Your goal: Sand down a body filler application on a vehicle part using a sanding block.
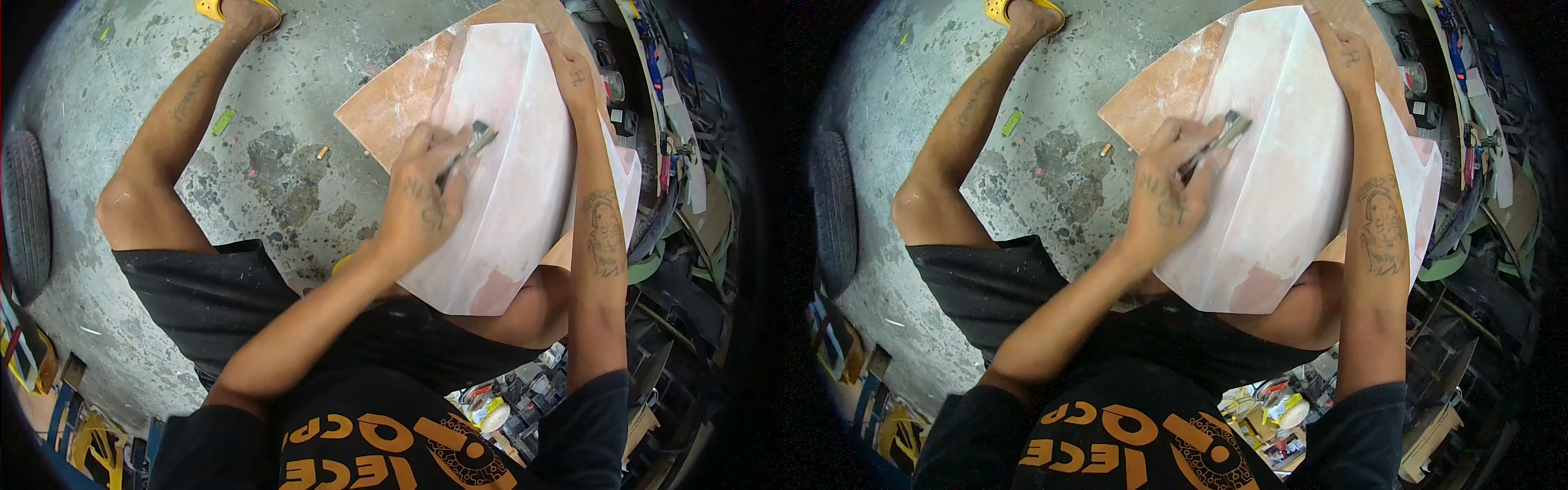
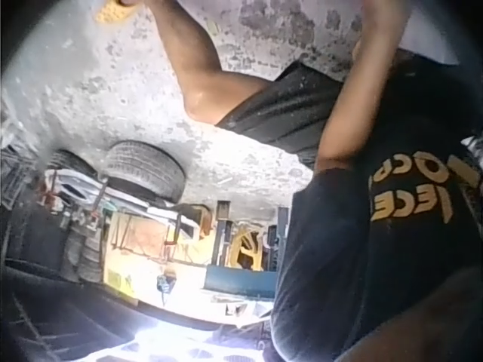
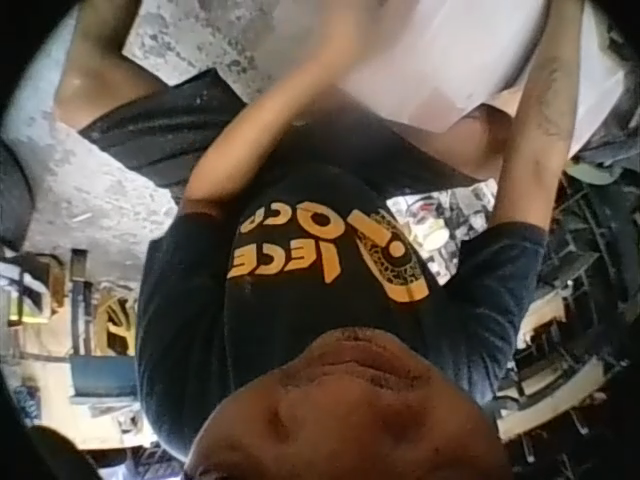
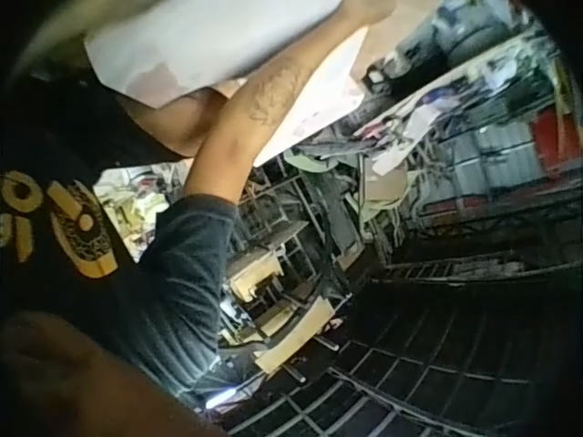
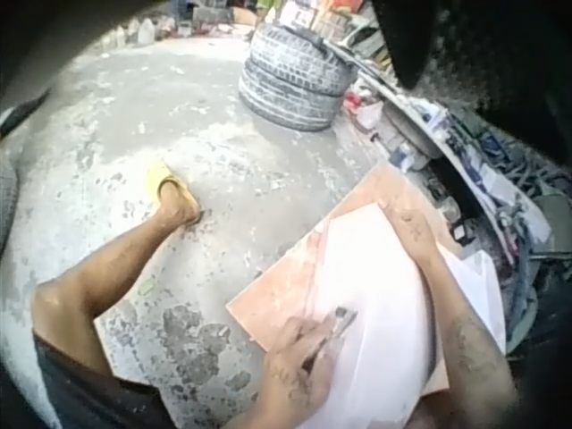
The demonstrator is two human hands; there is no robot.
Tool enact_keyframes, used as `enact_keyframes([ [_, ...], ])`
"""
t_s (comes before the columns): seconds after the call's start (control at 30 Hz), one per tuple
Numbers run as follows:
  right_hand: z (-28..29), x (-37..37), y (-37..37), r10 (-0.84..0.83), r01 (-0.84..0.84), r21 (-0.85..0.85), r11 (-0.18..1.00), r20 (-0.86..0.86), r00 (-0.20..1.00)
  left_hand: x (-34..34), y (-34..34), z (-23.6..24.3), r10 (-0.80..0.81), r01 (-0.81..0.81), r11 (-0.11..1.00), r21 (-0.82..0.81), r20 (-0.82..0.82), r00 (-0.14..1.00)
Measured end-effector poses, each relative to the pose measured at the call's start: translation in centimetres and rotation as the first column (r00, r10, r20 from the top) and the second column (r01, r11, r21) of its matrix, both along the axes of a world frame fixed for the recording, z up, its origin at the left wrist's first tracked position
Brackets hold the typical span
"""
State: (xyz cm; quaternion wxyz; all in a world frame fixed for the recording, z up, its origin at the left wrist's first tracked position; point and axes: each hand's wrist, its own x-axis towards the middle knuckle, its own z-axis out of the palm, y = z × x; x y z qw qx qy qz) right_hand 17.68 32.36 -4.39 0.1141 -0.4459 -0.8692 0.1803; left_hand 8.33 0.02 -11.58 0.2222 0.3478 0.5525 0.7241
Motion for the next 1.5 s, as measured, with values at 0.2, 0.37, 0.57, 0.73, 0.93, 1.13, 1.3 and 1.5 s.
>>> enact_keyframes([
  [0.2,-0.7,-1.5,-1.2,-0.007,0.003,-0.076,0.997,-0.055,0.998,-1.7,1.9,-1.5,0.065,-0.067,0.997,-0.021,-0.097,0.993],
  [0.37,-1.0,-1.1,-0.5,0.125,-0.124,0.098,0.987,-0.01,0.992,-1.8,-0.2,-1.7,-0.001,0.003,1.0,0.028,-0.088,0.996],
  [0.57,-0.6,-0.9,-0.4,0.028,-0.028,-0.023,0.999,-0.008,1.0,0.5,-3.6,0.8,-0.037,0.038,0.998,-0.041,0.031,0.999],
  [0.73,-0.9,-2.0,-0.3,0.074,-0.08,-0.106,0.991,-0.053,0.996,-2.1,-0.3,-1.8,0.014,-0.016,1.0,-0.019,-0.078,0.997],
  [0.93,-0.6,-0.4,0.2,0.153,-0.161,0.148,0.976,0.065,0.986,0.1,-3.1,-0.5,0.0,0.001,1.0,0.009,-0.054,0.999],
  [1.13,-1.2,0.0,0.0,0.117,-0.117,0.031,0.993,-0.008,0.993,-0.1,-1.3,-0.3,0.001,-0.003,0.998,-0.066,-0.027,1.0],
  [1.3,-0.6,-2.4,-1.4,0.029,-0.034,-0.089,0.995,-0.055,0.998,-2.8,1.4,-1.5,0.013,-0.018,0.999,-0.041,-0.129,0.992],
  [1.5,0.0,-0.3,-1.0,-0.039,0.038,-0.046,0.998,-0.018,0.999,0.7,-0.5,1.0,0.008,-0.008,1.0,0.006,0.004,1.0],
])
